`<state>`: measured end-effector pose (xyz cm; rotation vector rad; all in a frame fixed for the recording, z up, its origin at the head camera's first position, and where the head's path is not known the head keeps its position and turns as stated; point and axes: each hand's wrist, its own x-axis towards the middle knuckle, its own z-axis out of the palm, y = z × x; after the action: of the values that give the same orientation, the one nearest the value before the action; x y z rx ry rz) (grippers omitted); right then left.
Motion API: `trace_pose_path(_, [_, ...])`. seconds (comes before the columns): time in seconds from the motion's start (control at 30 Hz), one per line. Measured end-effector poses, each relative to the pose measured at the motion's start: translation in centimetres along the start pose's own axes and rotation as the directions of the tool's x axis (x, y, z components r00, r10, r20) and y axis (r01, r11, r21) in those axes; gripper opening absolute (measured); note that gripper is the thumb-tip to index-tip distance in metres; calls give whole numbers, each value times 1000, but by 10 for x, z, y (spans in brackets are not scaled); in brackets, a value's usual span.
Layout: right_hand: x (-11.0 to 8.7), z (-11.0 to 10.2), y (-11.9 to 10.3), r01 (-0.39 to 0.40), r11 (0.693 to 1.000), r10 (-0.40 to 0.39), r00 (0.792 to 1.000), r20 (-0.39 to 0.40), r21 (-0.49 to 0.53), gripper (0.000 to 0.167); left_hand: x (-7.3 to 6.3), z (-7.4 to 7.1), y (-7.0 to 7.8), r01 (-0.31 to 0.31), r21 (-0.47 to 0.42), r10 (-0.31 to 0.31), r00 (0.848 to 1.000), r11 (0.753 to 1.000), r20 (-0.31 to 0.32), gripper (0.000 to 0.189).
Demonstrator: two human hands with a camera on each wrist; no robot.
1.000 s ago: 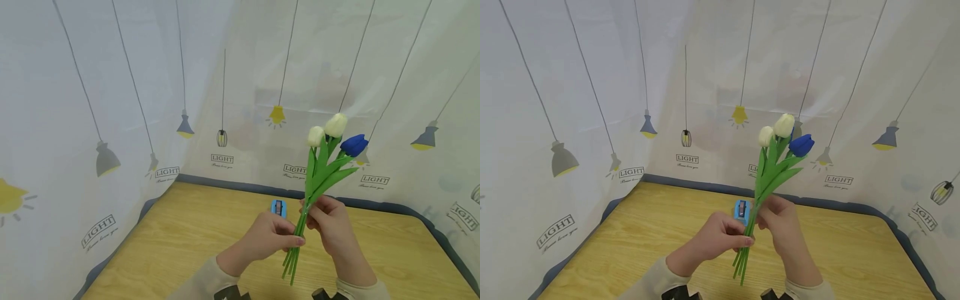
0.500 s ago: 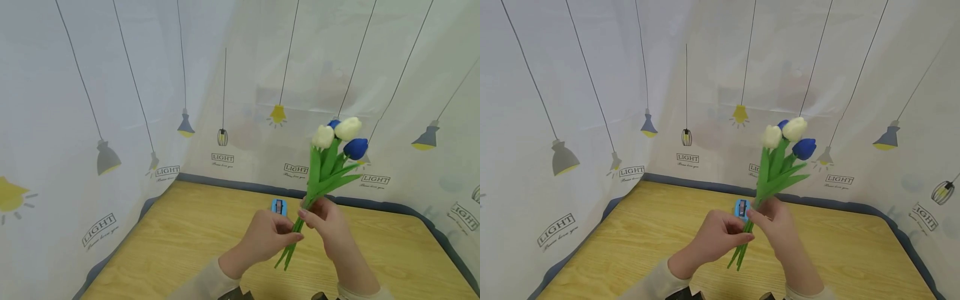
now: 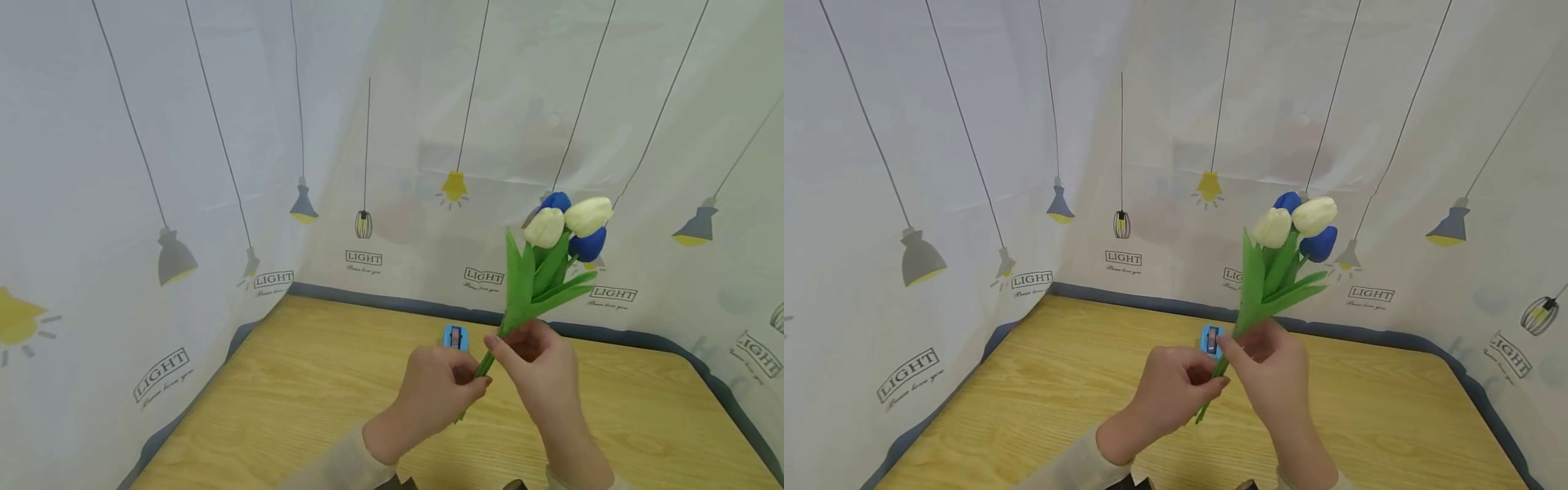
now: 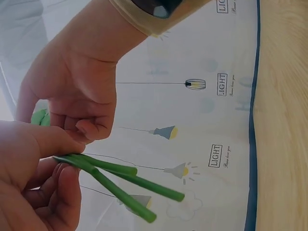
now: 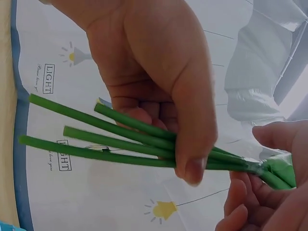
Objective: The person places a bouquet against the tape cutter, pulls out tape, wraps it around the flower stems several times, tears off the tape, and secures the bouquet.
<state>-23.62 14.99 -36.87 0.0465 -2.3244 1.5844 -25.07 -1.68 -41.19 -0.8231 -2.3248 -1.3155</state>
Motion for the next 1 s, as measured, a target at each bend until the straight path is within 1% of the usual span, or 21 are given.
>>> trace_pose_path(0.07, [-1,2,1,4,999,-4,1000,0,-45,31,-1,1,0,-22,30,22,1000,999,-13,7])
trace_pose_path(0.13, [-1,4,2,14,997,-13,1000,2,-82,33,-1,4,-1,-56,86,59,998,995,-27,7])
trace_pose_path(0.23, [-1,5,2,31,994,-31,1000,2,-102,29,-2,7,-1,-99,163,107,993,982,-46,7])
trace_pose_path(0.3, [-1,3,1,19,995,-18,1000,7,-98,24,-3,8,-1,-110,179,122,991,978,-58,7])
trace_pose_path(0.33, [-1,1,1,10,996,-9,1000,11,-93,22,-2,8,-1,-106,170,118,991,980,-61,7])
trace_pose_path(0.43, [0,-3,0,-1,999,2,1000,24,-50,20,-2,6,0,-77,101,83,995,992,-63,8])
trace_pose_path(0.53, [3,-5,2,20,997,-23,999,40,69,18,-2,5,-1,-50,5,50,997,999,-52,9])
trace_pose_path(0.6, [5,-7,5,30,988,-39,998,56,154,15,-2,6,-2,-39,-53,37,998,998,-41,9])
trace_pose_path(0.67, [8,-8,7,22,972,-40,996,75,234,10,-2,8,-4,-27,-102,25,999,994,-23,9])
trace_pose_path(0.73, [11,-10,10,4,964,-30,995,92,264,8,-1,9,-5,-8,-137,8,1000,991,-3,9])
trace_pose_path(0.83, [18,-10,14,-29,969,0,993,116,244,10,0,10,-6,43,-181,-38,999,982,35,8])
trace_pose_path(0.87, [21,-10,16,-42,975,14,992,127,219,8,0,11,-8,65,-186,-57,997,980,47,8])
trace_pose_path(0.93, [27,-9,22,-63,988,40,986,161,140,10,2,13,-13,113,-188,-101,992,976,72,9])
trace_pose_path(1.0, [33,-7,28,-80,995,66,978,200,61,20,5,15,-21,162,-171,-147,984,972,98,10])
